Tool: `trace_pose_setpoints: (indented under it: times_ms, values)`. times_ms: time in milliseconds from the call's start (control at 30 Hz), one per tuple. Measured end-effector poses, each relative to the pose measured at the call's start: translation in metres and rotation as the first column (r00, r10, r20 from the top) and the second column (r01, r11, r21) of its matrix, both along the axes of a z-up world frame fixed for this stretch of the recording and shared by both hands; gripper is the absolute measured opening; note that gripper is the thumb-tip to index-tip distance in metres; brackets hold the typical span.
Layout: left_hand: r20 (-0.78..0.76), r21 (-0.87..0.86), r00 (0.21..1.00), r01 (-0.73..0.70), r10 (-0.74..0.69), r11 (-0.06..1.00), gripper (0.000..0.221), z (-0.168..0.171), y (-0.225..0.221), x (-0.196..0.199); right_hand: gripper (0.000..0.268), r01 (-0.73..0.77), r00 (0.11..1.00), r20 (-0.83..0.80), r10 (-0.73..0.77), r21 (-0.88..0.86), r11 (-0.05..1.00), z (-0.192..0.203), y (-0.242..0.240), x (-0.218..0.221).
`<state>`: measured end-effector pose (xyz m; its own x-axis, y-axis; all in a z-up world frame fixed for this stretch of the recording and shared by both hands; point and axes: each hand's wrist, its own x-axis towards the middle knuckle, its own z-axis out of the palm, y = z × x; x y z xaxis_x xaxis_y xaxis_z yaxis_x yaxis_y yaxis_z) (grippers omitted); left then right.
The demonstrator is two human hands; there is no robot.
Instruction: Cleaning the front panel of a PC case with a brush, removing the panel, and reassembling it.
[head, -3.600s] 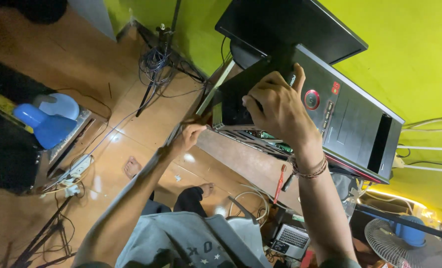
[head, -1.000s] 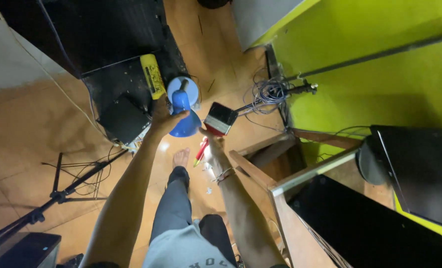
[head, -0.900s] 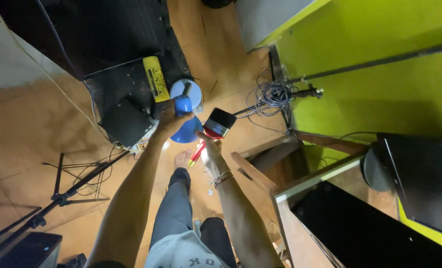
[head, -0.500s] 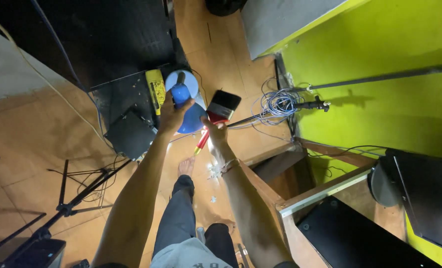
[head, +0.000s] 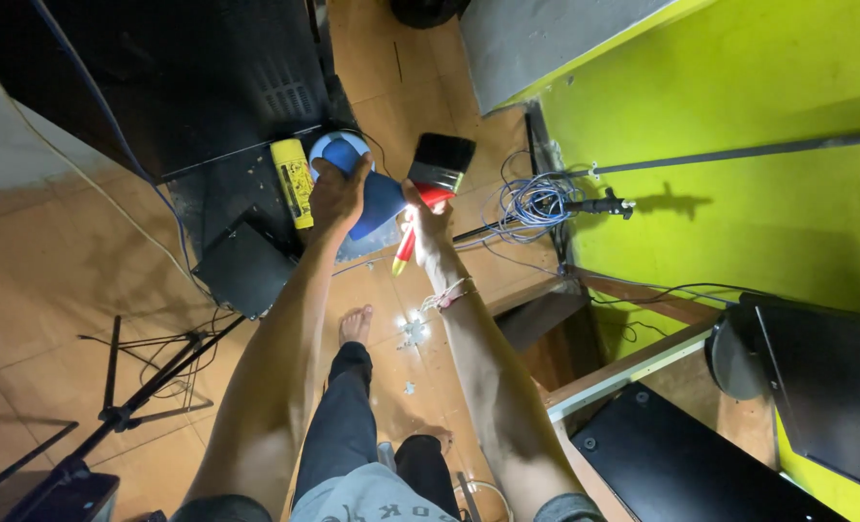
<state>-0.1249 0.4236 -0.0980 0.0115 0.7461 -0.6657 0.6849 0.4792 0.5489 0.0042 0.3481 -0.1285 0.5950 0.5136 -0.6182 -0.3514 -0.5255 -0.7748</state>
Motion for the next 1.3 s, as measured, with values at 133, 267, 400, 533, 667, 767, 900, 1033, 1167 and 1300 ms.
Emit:
trace_pose_setpoints:
  times_ms: [133, 267, 400, 533, 667, 767, 900, 1033, 1167, 1300]
  values:
    - [-0.029, -0.021, 0.998, 0.049, -0.050, 0.999, 0.103, -0.008, 0.008, 0.000, 0.079, -0.027, 1.000, 0.016, 0.027, 0.000, 1.000, 0.004, 0.016, 0.003]
    - [0.022, -0.075, 0.998, -0.060, 0.062, 0.995, 0.113, 0.010, 0.007, 0.004, 0.121, -0.050, 0.997, 0.047, 0.055, -0.101, 0.994, -0.006, 0.020, 0.009]
    - [-0.048, -0.070, 0.997, -0.066, 0.063, 0.995, 0.111, 0.015, 0.007, 0.012, 0.133, -0.130, 0.990, 0.041, 0.135, -0.099, 0.987, 0.011, 0.005, 0.013]
    - [-0.003, -0.052, 0.984, -0.178, 0.179, 0.983, 0.112, 0.023, -0.005, 0.020, 0.141, -0.132, 0.990, 0.027, 0.136, -0.125, 0.983, 0.024, -0.001, 0.011]
    - [-0.018, -0.044, 0.988, -0.153, 0.152, 0.987, 0.109, 0.018, 0.001, 0.016, 0.135, -0.185, 0.981, 0.021, 0.191, -0.157, 0.970, 0.044, -0.004, 0.001]
    - [-0.025, -0.021, 0.989, -0.147, 0.147, 0.989, 0.108, -0.002, 0.012, 0.010, 0.127, -0.219, 0.974, 0.025, 0.225, -0.157, 0.963, 0.009, -0.003, 0.001]
    - [-0.054, 0.001, 0.982, -0.180, 0.180, 0.984, 0.111, 0.003, 0.015, 0.007, 0.123, -0.225, 0.973, 0.023, 0.230, -0.140, 0.964, -0.023, 0.002, 0.007]
    - [-0.094, 0.018, 0.995, 0.043, -0.041, 0.999, 0.087, 0.003, 0.011, -0.005, 0.124, -0.252, 0.965, 0.032, 0.260, -0.157, 0.955, -0.014, 0.008, 0.000]
    - [-0.052, -0.012, 0.999, -0.017, 0.016, 1.000, 0.092, 0.002, 0.011, -0.007, 0.115, -0.198, 0.978, 0.032, 0.205, -0.151, 0.968, -0.008, 0.014, -0.005]
    - [0.001, -0.049, 0.995, -0.095, 0.096, 0.994, 0.098, 0.002, 0.012, -0.007, 0.116, -0.182, 0.981, 0.033, 0.189, -0.147, 0.972, -0.004, 0.018, -0.004]
